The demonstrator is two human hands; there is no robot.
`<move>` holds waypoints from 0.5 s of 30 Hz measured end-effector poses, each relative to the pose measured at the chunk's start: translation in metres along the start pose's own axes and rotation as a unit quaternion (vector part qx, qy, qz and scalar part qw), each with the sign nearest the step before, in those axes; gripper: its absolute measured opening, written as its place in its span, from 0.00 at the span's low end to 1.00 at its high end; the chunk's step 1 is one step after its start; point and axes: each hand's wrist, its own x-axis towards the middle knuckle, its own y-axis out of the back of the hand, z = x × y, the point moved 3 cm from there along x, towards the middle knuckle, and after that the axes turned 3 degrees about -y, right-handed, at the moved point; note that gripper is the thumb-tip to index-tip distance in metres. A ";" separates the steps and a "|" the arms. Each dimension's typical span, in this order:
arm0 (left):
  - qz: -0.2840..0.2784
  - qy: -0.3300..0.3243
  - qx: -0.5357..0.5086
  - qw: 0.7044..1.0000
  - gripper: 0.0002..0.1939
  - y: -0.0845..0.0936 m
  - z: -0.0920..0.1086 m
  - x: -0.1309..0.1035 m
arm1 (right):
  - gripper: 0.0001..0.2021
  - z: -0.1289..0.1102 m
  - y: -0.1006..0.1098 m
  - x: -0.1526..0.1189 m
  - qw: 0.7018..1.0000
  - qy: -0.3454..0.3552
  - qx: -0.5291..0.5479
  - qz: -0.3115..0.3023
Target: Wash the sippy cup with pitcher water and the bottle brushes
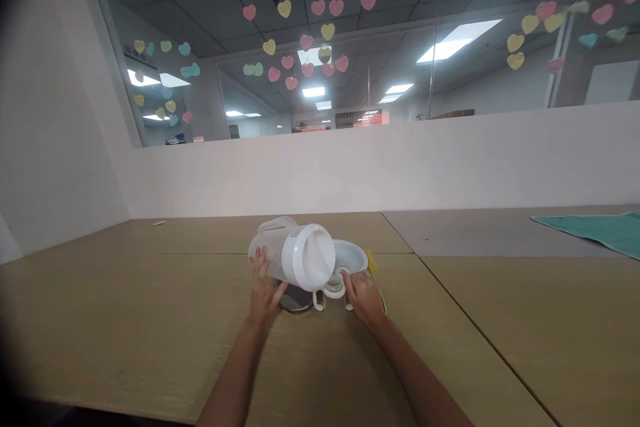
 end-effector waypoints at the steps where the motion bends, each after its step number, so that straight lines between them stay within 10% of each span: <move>1: 0.007 0.013 -0.001 1.000 0.37 0.000 0.001 0.001 | 0.23 0.000 0.000 0.000 1.000 0.006 -0.004 0.002; 15: 0.185 0.408 -0.030 0.894 0.49 0.007 -0.010 -0.003 | 0.23 0.001 0.007 0.003 1.000 -0.017 -0.020 0.005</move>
